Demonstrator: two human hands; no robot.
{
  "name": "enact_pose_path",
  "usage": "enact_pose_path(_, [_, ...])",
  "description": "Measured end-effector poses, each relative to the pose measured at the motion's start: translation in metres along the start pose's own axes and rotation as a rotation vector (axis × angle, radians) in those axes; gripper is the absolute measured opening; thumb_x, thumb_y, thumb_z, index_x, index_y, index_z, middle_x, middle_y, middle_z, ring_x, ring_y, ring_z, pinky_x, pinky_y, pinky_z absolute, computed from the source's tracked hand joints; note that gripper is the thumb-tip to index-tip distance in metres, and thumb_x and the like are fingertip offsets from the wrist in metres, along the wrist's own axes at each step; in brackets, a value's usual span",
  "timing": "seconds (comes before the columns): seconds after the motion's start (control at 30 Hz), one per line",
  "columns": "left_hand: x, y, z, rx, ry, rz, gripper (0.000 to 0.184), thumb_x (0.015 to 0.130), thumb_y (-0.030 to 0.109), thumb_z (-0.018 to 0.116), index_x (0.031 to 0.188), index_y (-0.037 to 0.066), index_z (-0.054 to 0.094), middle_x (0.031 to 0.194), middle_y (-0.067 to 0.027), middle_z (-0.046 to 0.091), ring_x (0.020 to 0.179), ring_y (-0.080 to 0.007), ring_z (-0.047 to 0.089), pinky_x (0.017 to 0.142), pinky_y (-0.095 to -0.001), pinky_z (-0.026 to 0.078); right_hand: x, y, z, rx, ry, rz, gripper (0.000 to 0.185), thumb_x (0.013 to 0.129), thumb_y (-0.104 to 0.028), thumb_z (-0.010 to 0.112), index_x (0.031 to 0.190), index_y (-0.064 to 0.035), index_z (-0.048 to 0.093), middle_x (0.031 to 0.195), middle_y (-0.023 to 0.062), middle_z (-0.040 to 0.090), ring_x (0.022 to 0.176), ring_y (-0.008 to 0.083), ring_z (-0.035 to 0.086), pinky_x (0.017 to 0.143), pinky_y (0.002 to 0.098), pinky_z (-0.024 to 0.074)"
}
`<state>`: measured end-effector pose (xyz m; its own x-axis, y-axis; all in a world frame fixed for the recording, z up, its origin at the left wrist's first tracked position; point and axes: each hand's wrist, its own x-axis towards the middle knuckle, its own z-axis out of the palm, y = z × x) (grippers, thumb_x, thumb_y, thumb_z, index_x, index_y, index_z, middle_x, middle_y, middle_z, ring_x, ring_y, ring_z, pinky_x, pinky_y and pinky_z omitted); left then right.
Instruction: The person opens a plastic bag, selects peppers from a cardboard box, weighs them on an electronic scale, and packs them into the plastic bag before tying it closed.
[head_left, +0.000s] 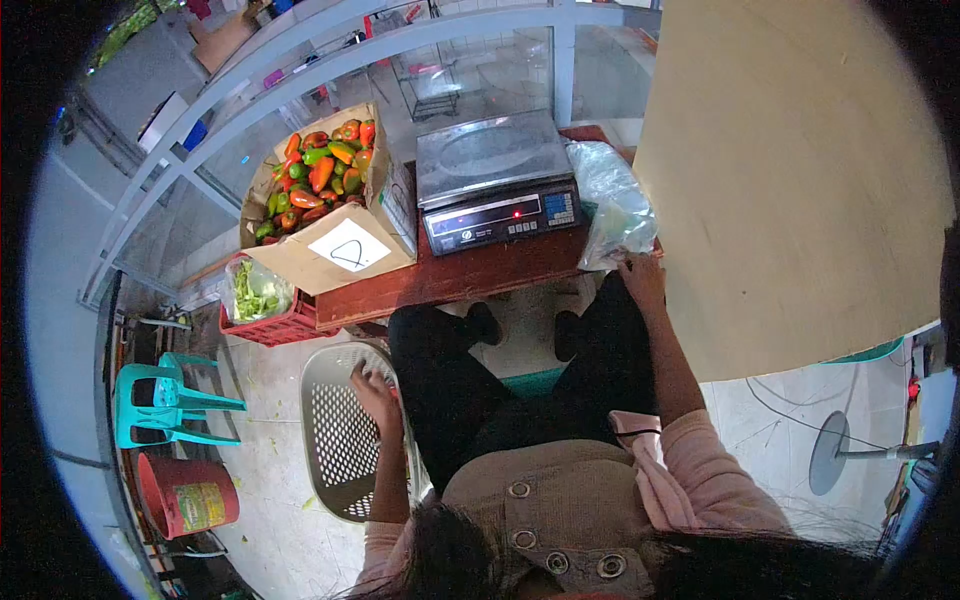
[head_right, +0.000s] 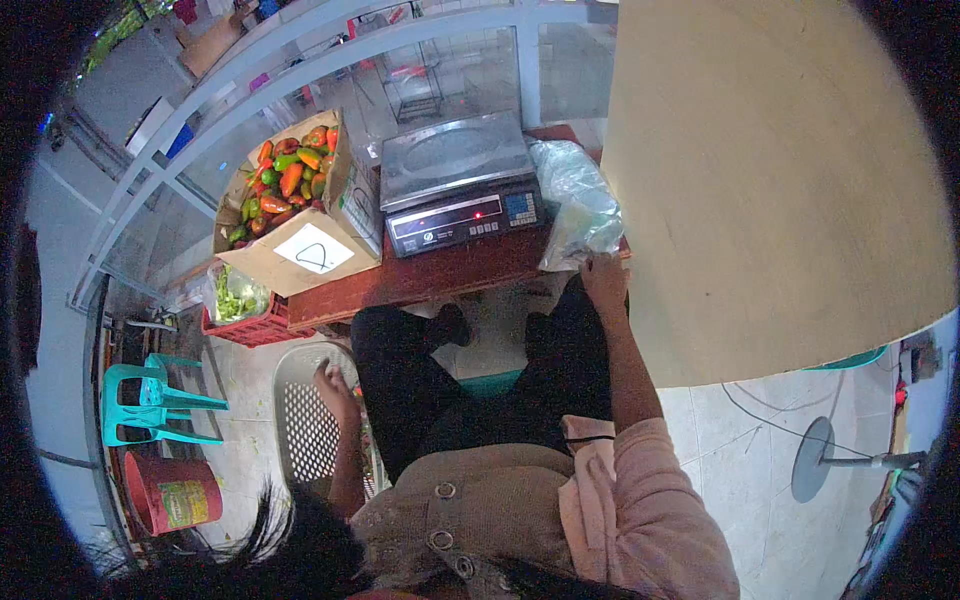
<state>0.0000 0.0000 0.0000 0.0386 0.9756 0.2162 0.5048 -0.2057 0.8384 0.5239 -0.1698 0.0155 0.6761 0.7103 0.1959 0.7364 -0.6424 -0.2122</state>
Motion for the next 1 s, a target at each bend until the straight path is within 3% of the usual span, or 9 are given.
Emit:
enact_pose_path(0.07, [-0.003, 0.063, 0.018, 0.140, -0.058, 0.206, 0.046, 0.083, 0.022, 0.058, 0.124, 0.009, 0.044, 0.134, -0.0152, 0.036, 0.121, -0.0344, 0.036, 0.099, -0.0497, 0.029, -0.007, -0.008, -0.002, -0.007, 0.128, -0.037, 0.029, 0.083, -0.035, 0.053, 0.098, -0.0110, 0.060, 0.091, 0.0100, 0.058, 0.091, 0.0300, 0.056, 0.071, 0.0501, 0.0452])
enact_pose_path(0.17, [-0.023, 0.135, 0.049, 0.511, -0.090, 0.311, 0.045, 0.081, 0.020, 0.060, 0.122, 0.009, 0.046, 0.134, -0.0146, 0.037, 0.120, -0.0355, 0.035, 0.099, -0.0502, 0.028, -0.004, -0.003, -0.013, 0.002, 0.135, -0.034, 0.029, 0.083, -0.035, 0.054, 0.096, -0.0105, 0.060, 0.090, 0.0094, 0.058, 0.089, 0.0294, 0.056, 0.069, 0.0481, 0.0452])
enact_pose_path(0.37, [-0.018, 0.127, 0.051, 0.479, -0.137, 0.307, 0.046, 0.079, 0.018, 0.062, 0.122, 0.014, 0.048, 0.133, -0.0104, 0.039, 0.121, -0.0352, 0.035, 0.099, -0.0494, 0.028, -0.005, -0.006, -0.024, 0.103, 0.073, 0.038, 0.027, 0.078, -0.028, 0.060, 0.093, -0.0050, 0.061, 0.096, 0.0098, 0.059, 0.097, 0.0275, 0.055, 0.079, 0.0470, 0.0441])
enact_pose_path(0.47, [-0.017, 0.132, 0.049, 0.462, -0.134, 0.304, 0.044, 0.078, 0.016, 0.063, 0.120, 0.013, 0.050, 0.132, -0.0107, 0.040, 0.120, -0.0352, 0.036, 0.099, -0.0486, 0.029, -0.003, -0.010, -0.021, 0.109, 0.174, 0.049, 0.025, 0.077, -0.026, 0.061, 0.091, -0.0050, 0.059, 0.097, 0.0117, 0.058, 0.097, 0.0288, 0.054, 0.078, 0.0476, 0.0439])
enact_pose_path(0.67, [-0.019, 0.128, 0.051, 0.464, -0.126, 0.305, 0.042, 0.078, 0.016, 0.063, 0.118, 0.014, 0.051, 0.131, -0.0102, 0.041, 0.120, -0.0351, 0.036, 0.099, -0.0490, 0.029, 0.025, 0.006, 0.013, -0.207, 0.375, -0.047, 0.021, 0.071, -0.019, 0.058, 0.080, -0.0009, 0.062, 0.092, 0.0145, 0.058, 0.094, 0.0355, 0.055, 0.084, 0.0486, 0.0404])
enact_pose_path(0.73, [-0.018, 0.126, 0.050, 0.446, -0.142, 0.307, 0.043, 0.078, 0.016, 0.063, 0.118, 0.013, 0.051, 0.132, -0.0105, 0.040, 0.120, -0.0353, 0.035, 0.099, -0.0495, 0.029, 0.036, 0.010, 0.023, -0.204, 0.185, 0.024, 0.016, 0.069, -0.015, 0.058, 0.076, -0.0013, 0.061, 0.088, 0.0149, 0.057, 0.091, 0.0355, 0.055, 0.084, 0.0456, 0.0406])
enact_pose_path(0.8, [-0.017, 0.127, 0.050, 0.472, -0.122, 0.342, 0.043, 0.077, 0.016, 0.064, 0.118, 0.014, 0.052, 0.131, -0.0101, 0.042, 0.118, -0.0352, 0.038, 0.098, -0.0482, 0.031, 0.034, 0.013, 0.027, -0.104, 0.159, 0.008, 0.012, 0.070, -0.012, 0.057, 0.074, -0.0011, 0.059, 0.085, 0.0155, 0.056, 0.088, 0.0358, 0.054, 0.082, 0.0439, 0.0407])
enact_pose_path(0.87, [-0.018, 0.128, 0.049, 0.490, -0.111, 0.349, 0.043, 0.076, 0.017, 0.065, 0.117, 0.015, 0.053, 0.130, -0.0100, 0.043, 0.116, -0.0352, 0.040, 0.097, -0.0476, 0.033, 0.024, 0.006, 0.006, 0.085, 0.304, -0.103, 0.010, 0.072, -0.010, 0.055, 0.075, -0.0005, 0.058, 0.081, 0.0162, 0.055, 0.084, 0.0363, 0.053, 0.080, 0.0434, 0.0407])
enact_pose_path(1.0, [-0.018, 0.128, 0.050, 0.485, -0.132, 0.327, 0.042, 0.078, 0.016, 0.063, 0.118, 0.013, 0.052, 0.131, -0.0107, 0.041, 0.120, -0.0350, 0.036, 0.099, -0.0484, 0.029, -0.005, -0.033, -0.054, 0.523, 0.558, -0.051, 0.008, 0.075, -0.006, 0.054, 0.080, 0.0009, 0.052, 0.082, 0.0184, 0.052, 0.082, 0.0374, 0.051, 0.075, 0.0443, 0.0403])
